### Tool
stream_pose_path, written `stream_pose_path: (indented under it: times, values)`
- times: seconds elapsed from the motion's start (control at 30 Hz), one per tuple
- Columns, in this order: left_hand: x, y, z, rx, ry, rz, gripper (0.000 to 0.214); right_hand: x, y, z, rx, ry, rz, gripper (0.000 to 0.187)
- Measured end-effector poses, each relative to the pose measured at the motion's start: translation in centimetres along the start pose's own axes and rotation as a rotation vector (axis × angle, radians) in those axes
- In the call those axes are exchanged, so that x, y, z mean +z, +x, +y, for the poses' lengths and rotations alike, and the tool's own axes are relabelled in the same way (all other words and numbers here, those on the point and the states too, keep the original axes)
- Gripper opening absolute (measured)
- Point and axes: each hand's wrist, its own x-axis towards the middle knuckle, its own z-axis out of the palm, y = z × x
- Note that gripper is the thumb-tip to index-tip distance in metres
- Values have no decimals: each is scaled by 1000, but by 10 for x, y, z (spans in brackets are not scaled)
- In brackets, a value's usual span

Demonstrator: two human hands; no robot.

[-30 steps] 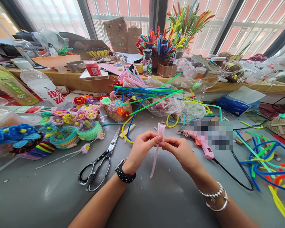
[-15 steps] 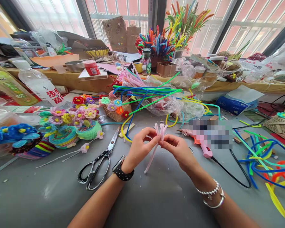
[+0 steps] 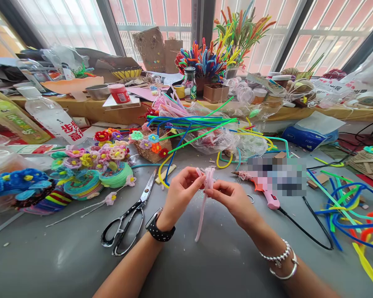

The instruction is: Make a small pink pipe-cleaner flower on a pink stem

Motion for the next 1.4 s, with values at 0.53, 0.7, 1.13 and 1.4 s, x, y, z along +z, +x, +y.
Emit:
stream_pose_path:
  times: [0.53,0.7,1.13,1.4]
  values:
    - [7,-4,-12,-318,-197,-71,18,-3,8,7,-60,526,414,13]
    - [1,0,-5,-93,-19,27,30,-11,5,1,-65,149,154,19]
    - [3,0,-10,-95,-49,16,16,1,-1,1,-150,-197,90,26]
    - [3,0,-8,-123,-77,58,15,3,-3,3,-101,35,122,23]
